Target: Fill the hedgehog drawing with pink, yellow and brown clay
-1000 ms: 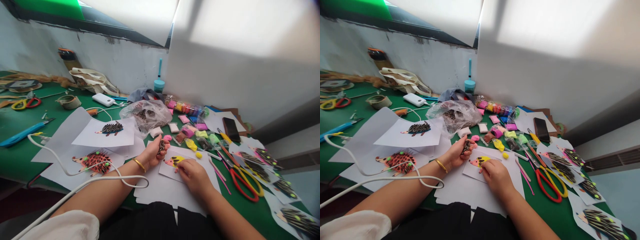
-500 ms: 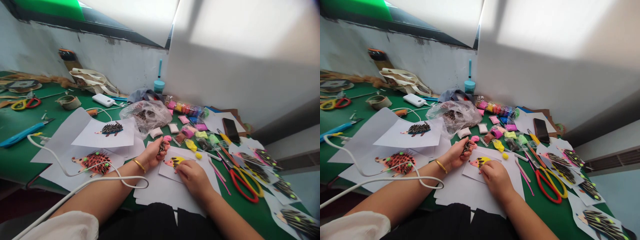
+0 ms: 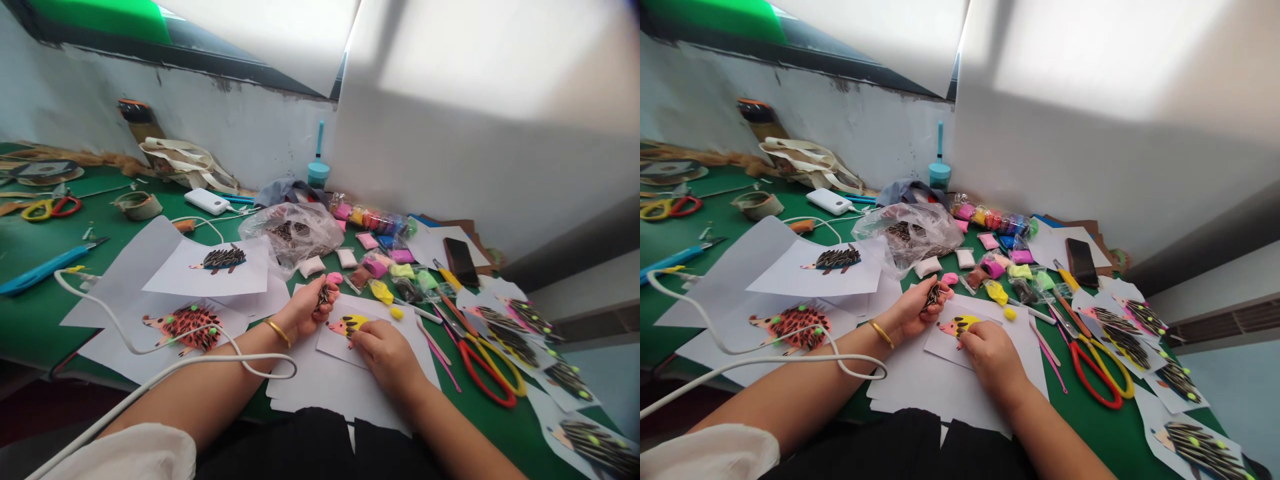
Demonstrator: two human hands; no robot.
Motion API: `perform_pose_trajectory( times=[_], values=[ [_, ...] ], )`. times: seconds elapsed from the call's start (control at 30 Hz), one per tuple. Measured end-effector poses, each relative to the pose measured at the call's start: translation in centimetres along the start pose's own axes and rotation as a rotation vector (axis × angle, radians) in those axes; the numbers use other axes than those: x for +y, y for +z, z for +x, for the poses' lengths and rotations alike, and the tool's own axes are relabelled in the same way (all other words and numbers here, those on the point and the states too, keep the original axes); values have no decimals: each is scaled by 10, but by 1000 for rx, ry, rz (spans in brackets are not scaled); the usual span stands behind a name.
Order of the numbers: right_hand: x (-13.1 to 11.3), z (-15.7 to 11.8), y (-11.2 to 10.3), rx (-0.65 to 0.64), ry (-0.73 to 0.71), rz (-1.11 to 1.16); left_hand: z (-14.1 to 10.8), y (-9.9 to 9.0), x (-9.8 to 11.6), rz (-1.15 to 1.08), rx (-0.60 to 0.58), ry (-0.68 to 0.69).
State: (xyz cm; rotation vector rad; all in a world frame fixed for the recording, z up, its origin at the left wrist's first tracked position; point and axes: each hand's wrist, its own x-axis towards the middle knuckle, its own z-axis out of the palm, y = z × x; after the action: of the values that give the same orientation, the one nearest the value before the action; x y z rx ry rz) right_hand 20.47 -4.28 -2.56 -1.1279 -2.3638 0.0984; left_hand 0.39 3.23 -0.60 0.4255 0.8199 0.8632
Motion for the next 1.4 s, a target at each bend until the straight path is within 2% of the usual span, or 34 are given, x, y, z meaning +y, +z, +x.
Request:
perform_pose_trajectory(
  times=[0.33,0.6,0.73,0.83,1.1,1.4],
  values=[
    [-1,3,-1,-62,-34,-108,-1,2,2,-2,-14,-6],
    [-1,2,-2,-66,4,-72,-3,3,1,-12,-9,-4],
    [1,0,-2,-14,4,-9,-2,2,0,-11,-12,-4],
    [2,-2,-1,17,42,9,-3,2,0,-10,-10,-4],
    [0,1,-2,-11,168,-11,-4,3,1,-7,-9,-7],
    [-2,4,0,23,102,71,-3,2,1,2,-21,-5]
  ],
)
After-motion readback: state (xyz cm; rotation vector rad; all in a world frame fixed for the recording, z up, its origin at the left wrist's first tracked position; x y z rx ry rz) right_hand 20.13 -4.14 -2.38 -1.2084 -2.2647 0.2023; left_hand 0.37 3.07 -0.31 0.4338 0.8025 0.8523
